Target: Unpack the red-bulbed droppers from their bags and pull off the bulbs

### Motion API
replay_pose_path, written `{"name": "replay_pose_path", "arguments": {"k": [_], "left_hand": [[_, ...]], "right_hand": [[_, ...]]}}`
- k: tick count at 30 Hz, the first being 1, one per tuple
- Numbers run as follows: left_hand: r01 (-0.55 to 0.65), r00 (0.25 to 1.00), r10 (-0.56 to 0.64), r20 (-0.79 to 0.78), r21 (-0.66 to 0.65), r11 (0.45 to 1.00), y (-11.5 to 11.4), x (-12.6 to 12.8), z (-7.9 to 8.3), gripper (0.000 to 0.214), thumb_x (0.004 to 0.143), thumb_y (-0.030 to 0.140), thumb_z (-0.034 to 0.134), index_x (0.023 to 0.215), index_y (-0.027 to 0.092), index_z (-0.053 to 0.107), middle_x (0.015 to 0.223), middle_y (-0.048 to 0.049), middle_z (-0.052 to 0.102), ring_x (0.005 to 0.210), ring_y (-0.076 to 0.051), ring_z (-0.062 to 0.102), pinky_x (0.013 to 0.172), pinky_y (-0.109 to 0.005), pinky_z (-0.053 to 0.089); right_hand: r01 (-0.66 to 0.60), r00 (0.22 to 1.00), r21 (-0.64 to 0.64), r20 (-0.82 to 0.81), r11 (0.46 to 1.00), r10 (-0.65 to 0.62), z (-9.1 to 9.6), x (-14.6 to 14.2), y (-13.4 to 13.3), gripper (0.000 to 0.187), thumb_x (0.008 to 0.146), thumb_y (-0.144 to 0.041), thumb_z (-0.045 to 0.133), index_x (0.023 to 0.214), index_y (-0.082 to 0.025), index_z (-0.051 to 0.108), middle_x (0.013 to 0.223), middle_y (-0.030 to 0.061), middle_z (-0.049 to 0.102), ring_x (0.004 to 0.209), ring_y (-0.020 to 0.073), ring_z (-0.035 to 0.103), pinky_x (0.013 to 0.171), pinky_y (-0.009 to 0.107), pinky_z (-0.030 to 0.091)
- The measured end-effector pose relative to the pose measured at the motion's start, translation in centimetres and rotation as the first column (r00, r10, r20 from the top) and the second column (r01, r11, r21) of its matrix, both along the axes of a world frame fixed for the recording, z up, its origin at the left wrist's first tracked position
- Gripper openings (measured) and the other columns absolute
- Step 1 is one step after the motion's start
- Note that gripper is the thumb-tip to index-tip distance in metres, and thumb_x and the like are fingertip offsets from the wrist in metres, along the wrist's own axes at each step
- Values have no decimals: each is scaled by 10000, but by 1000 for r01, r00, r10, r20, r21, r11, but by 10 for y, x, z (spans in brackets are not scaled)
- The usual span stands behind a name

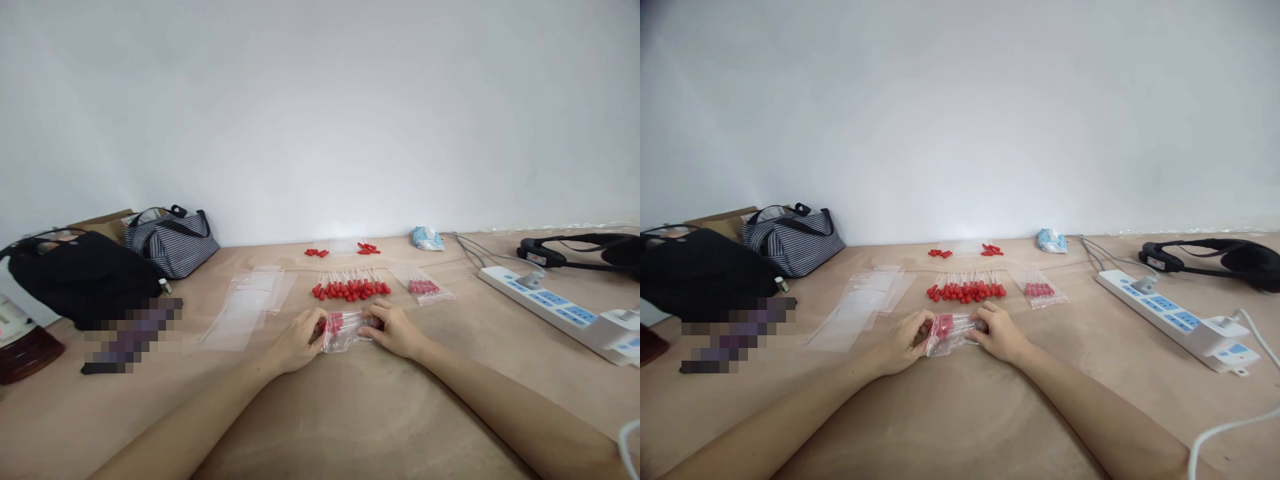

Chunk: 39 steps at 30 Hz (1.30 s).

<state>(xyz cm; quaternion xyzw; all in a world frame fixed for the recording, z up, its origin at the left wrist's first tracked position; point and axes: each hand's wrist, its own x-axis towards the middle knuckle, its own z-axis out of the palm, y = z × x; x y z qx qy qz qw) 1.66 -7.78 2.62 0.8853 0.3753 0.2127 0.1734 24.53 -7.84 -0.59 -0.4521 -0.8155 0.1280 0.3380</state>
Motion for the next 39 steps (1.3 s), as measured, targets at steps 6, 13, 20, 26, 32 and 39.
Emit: {"name": "replay_pose_path", "arguments": {"k": [6,13,20,26,32,39], "left_hand": [[23,999,-23,-32,-7,1000,5,-15,8,73,773,190,428,836,182,465,808,-8,488,644,-110,449,596,-223,380],[-47,990,31,-139,-113,993,22,-56,26,86,714,220,485,789,178,486,728,11,490,599,-108,444,552,-207,367],[-28,986,18,-168,-56,998,21,-47,30,263,703,338,547,925,197,545,953,-44,556,861,-185,503,743,-272,387],[-60,951,-11,-309,-220,974,31,-24,34,136,657,282,549,739,179,584,646,13,549,571,-124,484,515,-204,354],[-133,900,-48,-434,-379,916,31,-28,47,62,570,228,574,546,173,561,470,40,496,436,-99,405,411,-195,262],[-210,976,119,-184,-632,746,47,-61,57,267,575,406,640,548,154,553,439,35,510,419,-80,394,431,-193,271]], "right_hand": [[-6,1000,-38,-22,999,6,-1,6,3,167,747,-331,578,766,-166,568,748,31,517,610,119,502,572,252,416],[-3,1000,-56,3,998,3,1,9,3,156,746,-319,579,779,-166,583,747,27,520,618,116,495,580,249,413],[-12,1000,-50,1,999,12,1,9,3,145,749,-312,575,762,-168,577,743,28,521,611,114,491,566,244,409],[-15,1000,-57,3,998,15,1,8,3,143,755,-316,566,758,-173,575,740,23,521,623,118,505,575,247,415],[-11,1000,-60,9,998,12,2,8,2,156,751,-322,571,767,-167,574,734,19,509,614,114,502,576,247,415],[-25,1000,-66,13,998,26,1,9,2,138,760,-311,558,757,-174,572,736,19,517,632,117,505,583,249,417]]}}
